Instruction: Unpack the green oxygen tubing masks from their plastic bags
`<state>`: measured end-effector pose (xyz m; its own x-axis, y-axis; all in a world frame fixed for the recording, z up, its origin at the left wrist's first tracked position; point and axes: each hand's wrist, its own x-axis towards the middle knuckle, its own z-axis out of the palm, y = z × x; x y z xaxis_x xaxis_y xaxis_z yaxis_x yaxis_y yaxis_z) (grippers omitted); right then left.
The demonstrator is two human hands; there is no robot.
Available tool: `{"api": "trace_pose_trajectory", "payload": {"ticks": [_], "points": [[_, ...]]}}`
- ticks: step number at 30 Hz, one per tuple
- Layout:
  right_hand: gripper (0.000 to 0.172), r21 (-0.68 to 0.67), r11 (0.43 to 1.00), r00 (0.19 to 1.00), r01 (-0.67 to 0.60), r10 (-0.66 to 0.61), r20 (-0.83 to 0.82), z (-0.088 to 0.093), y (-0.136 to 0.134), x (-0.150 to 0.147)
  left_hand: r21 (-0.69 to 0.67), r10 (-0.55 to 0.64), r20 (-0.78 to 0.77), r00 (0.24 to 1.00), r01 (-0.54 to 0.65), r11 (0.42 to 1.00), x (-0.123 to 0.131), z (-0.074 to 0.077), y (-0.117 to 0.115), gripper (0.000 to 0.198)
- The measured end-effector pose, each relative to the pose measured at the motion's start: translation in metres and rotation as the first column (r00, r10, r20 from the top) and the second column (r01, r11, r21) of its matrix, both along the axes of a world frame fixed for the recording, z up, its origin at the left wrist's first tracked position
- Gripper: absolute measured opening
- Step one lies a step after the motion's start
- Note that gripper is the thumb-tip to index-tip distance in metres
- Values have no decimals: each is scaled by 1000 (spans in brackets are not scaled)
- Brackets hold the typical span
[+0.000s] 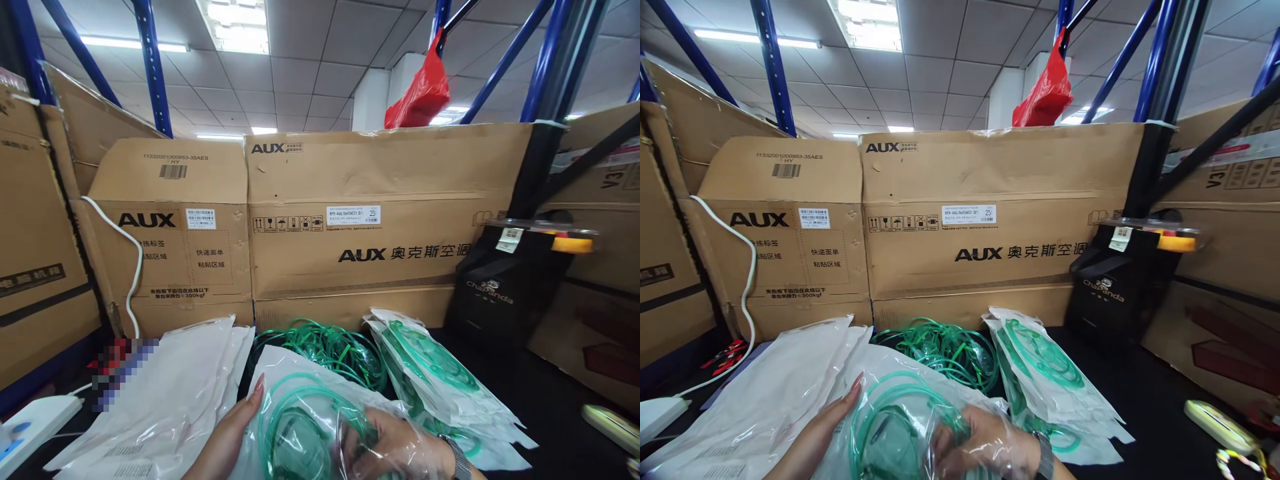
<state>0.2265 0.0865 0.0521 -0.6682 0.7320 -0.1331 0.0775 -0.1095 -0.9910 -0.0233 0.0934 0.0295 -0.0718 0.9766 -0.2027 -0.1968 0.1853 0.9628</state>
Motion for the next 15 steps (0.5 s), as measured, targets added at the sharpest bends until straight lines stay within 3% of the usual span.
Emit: {"api": "trace_pose_trajectory", "payload": {"ticks": [2,5,8,11,15], "points": [[17,13,1000,997,5,-4,-81,-3,2,-1,-21,15,3,1000,-15,1000,-3,4,0,31],[29,-118,992,980,51,-72,-184,-9,4,0,-32,73,6,997,-73,997,-8,13,-1,32],[30,-279,953,945,121,-197,-261,-13,8,2,-39,168,26,985,-167,985,-12,24,-1,34],[28,-349,912,884,217,-335,-326,-13,14,2,-83,224,80,971,-218,973,-20,36,0,34],[21,-406,835,765,371,-523,-377,-16,24,2,21,333,16,943,-333,943,-38,44,7,28]]}}
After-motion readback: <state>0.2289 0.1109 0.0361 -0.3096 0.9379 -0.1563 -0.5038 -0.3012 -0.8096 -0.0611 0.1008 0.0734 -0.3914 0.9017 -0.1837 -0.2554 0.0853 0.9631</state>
